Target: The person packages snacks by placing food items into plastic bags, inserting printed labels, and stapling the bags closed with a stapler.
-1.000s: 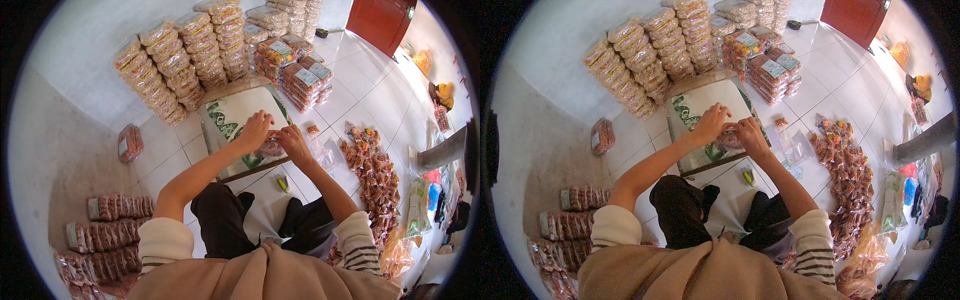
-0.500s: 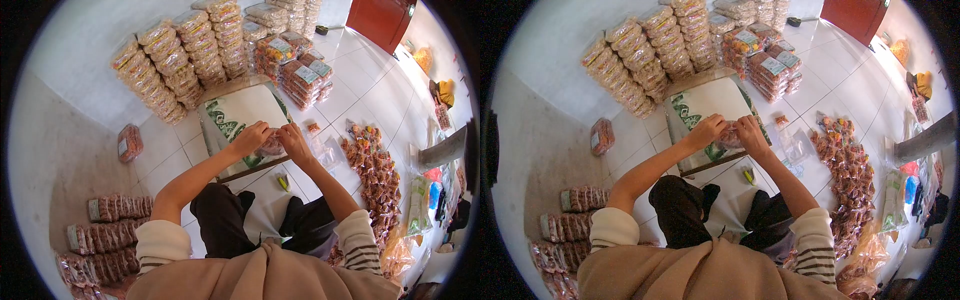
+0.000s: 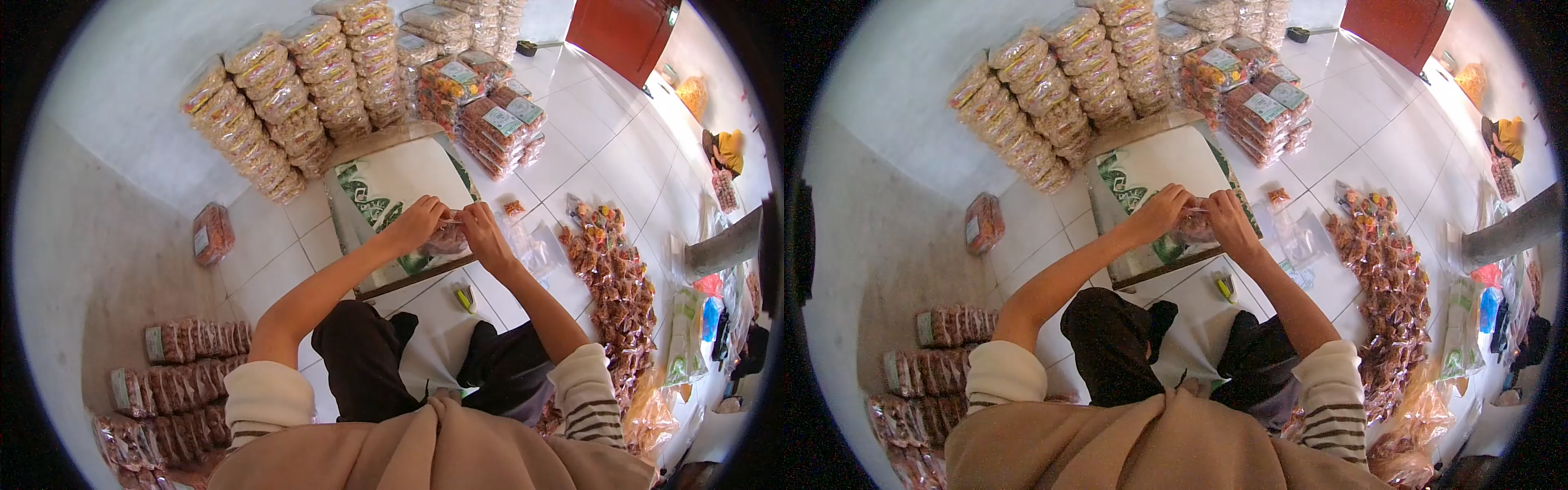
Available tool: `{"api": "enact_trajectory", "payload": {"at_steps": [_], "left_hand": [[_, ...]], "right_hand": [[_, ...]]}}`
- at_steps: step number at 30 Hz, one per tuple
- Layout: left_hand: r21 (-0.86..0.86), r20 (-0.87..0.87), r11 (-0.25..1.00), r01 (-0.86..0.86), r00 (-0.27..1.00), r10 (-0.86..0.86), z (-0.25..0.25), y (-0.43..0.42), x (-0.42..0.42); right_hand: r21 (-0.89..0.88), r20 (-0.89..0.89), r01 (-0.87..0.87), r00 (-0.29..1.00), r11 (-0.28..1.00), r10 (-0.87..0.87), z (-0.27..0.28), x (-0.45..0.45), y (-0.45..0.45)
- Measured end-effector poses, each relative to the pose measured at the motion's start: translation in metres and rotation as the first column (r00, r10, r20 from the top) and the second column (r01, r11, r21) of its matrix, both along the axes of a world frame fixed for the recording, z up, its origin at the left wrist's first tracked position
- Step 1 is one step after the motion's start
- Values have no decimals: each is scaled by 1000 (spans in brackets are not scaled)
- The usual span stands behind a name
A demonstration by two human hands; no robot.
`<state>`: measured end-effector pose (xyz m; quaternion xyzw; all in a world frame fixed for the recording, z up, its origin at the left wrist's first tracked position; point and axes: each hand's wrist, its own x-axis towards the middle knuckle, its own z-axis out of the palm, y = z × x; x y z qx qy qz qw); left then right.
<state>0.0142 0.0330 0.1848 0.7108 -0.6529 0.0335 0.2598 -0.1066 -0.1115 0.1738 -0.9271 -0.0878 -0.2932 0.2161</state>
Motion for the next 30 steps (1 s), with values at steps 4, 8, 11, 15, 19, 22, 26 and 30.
{"api": "enact_trajectory", "payload": {"at_steps": [4,8,11,15,19,22,26,30], "left_hand": [[2,-159,999,35,987,-35,-3,-3,7],[19,-168,998,59,984,-55,-6,-7,15],[57,-182,998,36,983,-25,-2,-7,13],[58,-54,996,-62,996,66,0,-9,6],[81,-85,990,-115,989,122,-5,-12,8],[170,-119,978,-124,982,145,-6,-13,7],[197,-160,969,-149,970,181,-7,-14,6],[107,-196,982,-154,965,173,-1,-8,-2]], "right_hand": [[-3,-21,8,1000,1000,-8,-3,3,-1],[-5,-73,27,997,1000,-27,1,9,-2],[-9,-62,1,998,1000,-1,0,16,-6],[37,-80,4,997,999,-1,-6,23,-14],[166,-125,12,992,986,9,-7,23,-16],[170,-98,22,995,985,-6,-1,17,-13],[147,-149,15,989,989,7,1,12,-14],[122,-143,-26,989,992,43,1,16,-20]]}}
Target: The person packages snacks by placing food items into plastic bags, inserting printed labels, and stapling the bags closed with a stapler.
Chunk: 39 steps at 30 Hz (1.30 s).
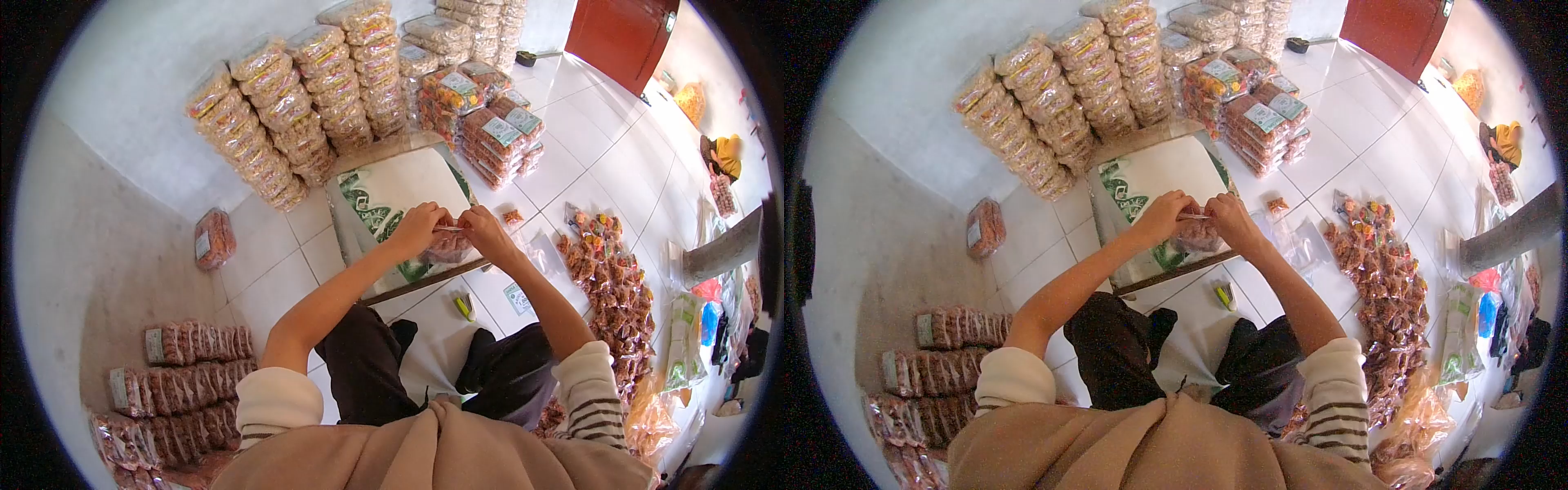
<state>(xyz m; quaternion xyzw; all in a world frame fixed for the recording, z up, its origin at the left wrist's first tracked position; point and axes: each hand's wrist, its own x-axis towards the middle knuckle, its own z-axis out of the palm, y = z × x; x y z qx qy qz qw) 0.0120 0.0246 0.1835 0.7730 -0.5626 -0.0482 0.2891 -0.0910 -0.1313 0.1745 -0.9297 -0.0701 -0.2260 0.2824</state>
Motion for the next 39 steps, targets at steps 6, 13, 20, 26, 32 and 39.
{"api": "enact_trajectory", "payload": {"at_steps": [6,13,20,26,32,39], "left_hand": [[-145,15,989,-40,999,43,0,5,-7],[54,-67,998,-24,997,28,1,-4,10],[28,-106,996,83,991,-80,-7,-7,24],[20,-3,996,-88,996,88,17,-20,41],[-202,370,979,43,928,35,17,-22,51],[-297,390,936,-188,871,299,-73,13,-18]], "right_hand": [[144,-242,12,970,990,24,3,8,-10],[210,-261,-23,962,977,79,1,16,-16],[70,-171,-8,985,998,20,8,13,-2],[44,1,79,997,996,-79,7,43,-16],[-144,171,128,980,981,-103,2,48,-18],[-103,141,112,985,988,-97,-73,-2,21]]}}
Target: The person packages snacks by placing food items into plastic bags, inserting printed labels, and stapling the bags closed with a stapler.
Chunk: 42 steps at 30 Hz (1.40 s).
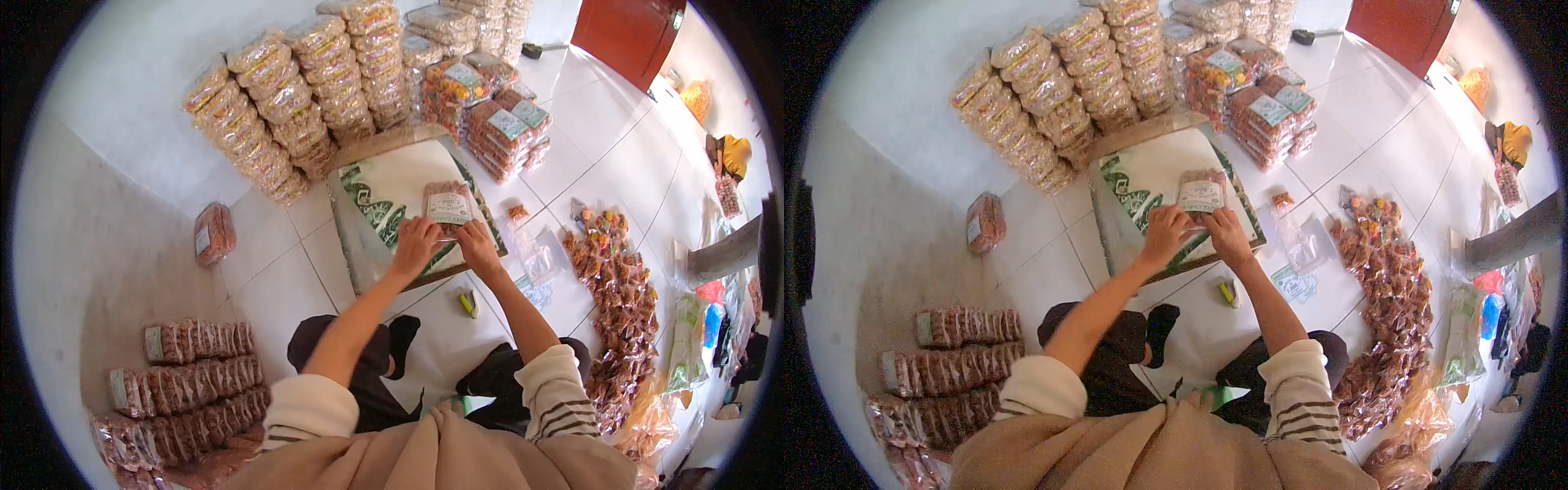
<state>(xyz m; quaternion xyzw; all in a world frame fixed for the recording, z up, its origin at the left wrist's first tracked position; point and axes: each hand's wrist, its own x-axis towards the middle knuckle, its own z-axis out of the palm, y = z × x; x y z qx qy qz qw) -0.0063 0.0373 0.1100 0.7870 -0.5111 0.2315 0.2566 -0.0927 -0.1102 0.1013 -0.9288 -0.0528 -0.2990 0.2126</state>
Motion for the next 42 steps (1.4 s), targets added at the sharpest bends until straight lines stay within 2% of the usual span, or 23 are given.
{"api": "enact_trajectory", "payload": {"at_steps": [1,2,3,4,5,6,7,10,16,18,20,21,22,24,25,28,32,34,37,38,40,41,42], "left_hand": [[-92,-69,965,-244,969,238,-13,2,-22],[-87,-78,964,-250,967,244,-42,-6,-41],[-257,-456,842,-474,828,326,-78,-13,-59],[-310,-769,640,-702,582,265,-98,-17,-64],[-299,-772,642,-706,574,272,-92,-15,-67],[-117,-992,692,-712,116,-49,-73,-13,-69],[21,-858,782,-623,-412,-306,-64,-13,-66],[-47,-731,847,-530,-559,-391,-91,-14,-43],[34,-732,869,-494,-604,-315,-105,-22,-38],[-27,-717,865,-502,-593,-366,-105,-24,-39],[63,-763,860,-507,-580,-285,-103,-26,-43],[25,-773,856,-516,-553,-311,-106,-25,-44],[-13,-783,851,-524,-524,-335,-108,-24,-45],[38,-805,839,-542,-515,-296,-99,-25,-51],[48,-814,831,-555,-504,-290,-98,-26,-52],[65,-830,827,-558,-490,-265,-95,-27,-52],[89,-854,861,-502,-483,-193,-93,-24,-52],[73,-856,848,-525,-470,-217,-89,-26,-54],[53,-856,845,-532,-460,-235,-89,-26,-52],[53,-858,854,-517,-461,-226,-89,-27,-52],[64,-850,859,-508,-479,-219,-88,-27,-52],[80,-844,864,-497,-494,-206,-88,-27,-52],[75,-841,863,-500,-496,-215,-89,-27,-51]], "right_hand": [[11,-18,0,1000,1000,1,-9,-4,3],[14,-28,-6,1000,1000,6,-17,-8,2],[-1,-37,-9,999,1000,9,-25,-14,3],[-18,-40,-11,999,1000,10,-32,-15,3],[-18,-12,-5,1000,1000,5,-38,-18,4],[-11,-21,-5,1000,1000,5,-44,-21,3],[-16,-23,-8,1000,1000,8,-48,-24,2],[-27,-37,-11,999,1000,10,-56,-31,1],[-22,-104,-47,994,999,44,-68,-39,-6],[-16,-118,-54,992,998,51,-73,-48,-6],[279,-74,273,962,921,-263,-82,-60,-2],[262,-56,530,843,807,-536,-89,-71,2],[357,-28,642,733,678,-679,-107,-78,5],[507,-440,647,763,570,-474,-151,-101,11],[311,-457,663,732,681,-505,-175,-104,17],[160,-642,769,557,618,-527,-192,-98,40],[43,-674,736,521,675,-525,-213,-94,54],[-82,-728,708,438,701,-527,-221,-92,49],[-5,-608,647,603,762,-516,-222,-98,46],[-9,-607,647,602,762,-519,-220,-101,45],[337,-303,518,850,786,-431,-216,-108,45],[328,-303,516,851,791,-430,-206,-111,49],[530,-278,550,832,645,-480,-188,-112,58]]}}
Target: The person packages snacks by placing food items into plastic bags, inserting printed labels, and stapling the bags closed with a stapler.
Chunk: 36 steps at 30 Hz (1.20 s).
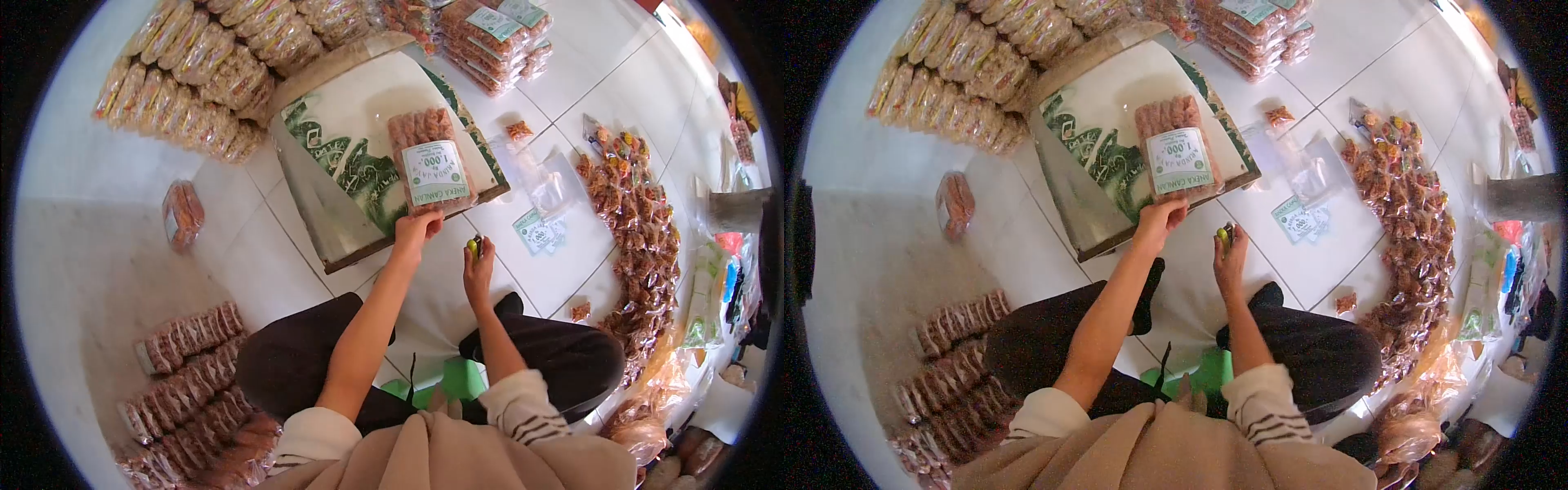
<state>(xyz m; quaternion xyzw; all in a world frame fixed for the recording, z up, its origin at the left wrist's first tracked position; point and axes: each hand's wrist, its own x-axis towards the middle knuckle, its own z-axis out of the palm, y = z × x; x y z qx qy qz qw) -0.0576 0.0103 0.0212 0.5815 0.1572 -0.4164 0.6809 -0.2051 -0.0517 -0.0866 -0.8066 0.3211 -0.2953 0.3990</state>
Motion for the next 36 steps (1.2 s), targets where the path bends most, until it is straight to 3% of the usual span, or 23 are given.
{"api": "enact_trajectory", "payload": {"at_steps": [1,2,3,4,6,8,10,12,14,17,19,22,26,28,29,31,32,34,36], "left_hand": [[15,-3,1000,9,1000,-8,-1,-1,1],[29,-6,999,15,1000,-14,-2,-1,1],[31,-26,1000,3,1000,-2,-4,-2,2],[26,-27,1000,-5,1000,6,-5,-1,1],[-32,-28,998,-50,998,49,-7,0,2],[-36,-29,998,-54,998,53,-8,1,3],[-40,-30,997,-62,998,61,-10,1,7],[55,-52,998,12,999,-9,-11,2,8],[68,-57,997,46,998,-42,-11,1,10],[77,-53,996,53,997,-49,-10,2,7],[63,-45,998,24,999,-21,-7,2,6],[46,-50,999,14,999,-12,-10,1,6],[62,-40,998,-25,999,27,-4,0,3],[45,-31,997,-67,997,69,-4,0,1],[4,-31,998,-56,998,56,-7,1,1],[-38,-27,998,-45,999,44,-14,2,4],[-29,-12,999,13,1000,-13,-19,3,6],[-16,1,997,77,997,-77,-17,4,5],[-42,17,996,-76,997,77,-4,1,-3]], "right_hand": [[189,116,107,985,976,-130,20,-1,6],[178,114,99,986,979,-121,41,0,9],[441,194,-17,978,897,-76,65,2,10],[662,278,-147,959,735,-59,85,4,13],[708,235,-155,972,689,-23,100,15,11],[933,211,-181,975,312,-66,103,25,-1],[931,189,-176,982,321,-11,106,35,-9],[959,125,-139,989,248,72,115,43,-15],[948,154,-171,984,269,85,123,49,-19],[952,72,-88,995,293,63,127,54,-18],[978,101,-102,995,181,14,127,54,-18],[984,128,-124,992,128,-21,129,53,-16],[979,136,-137,991,153,16,122,52,-18],[935,89,-87,996,343,10,109,44,-18],[934,91,-90,996,345,12,102,37,-18],[676,-249,201,968,709,-37,79,20,-17],[677,-245,199,969,708,-38,57,13,-21],[326,-388,285,910,901,-147,3,0,-25],[177,-393,282,899,943,-195,-26,-3,-25]]}}
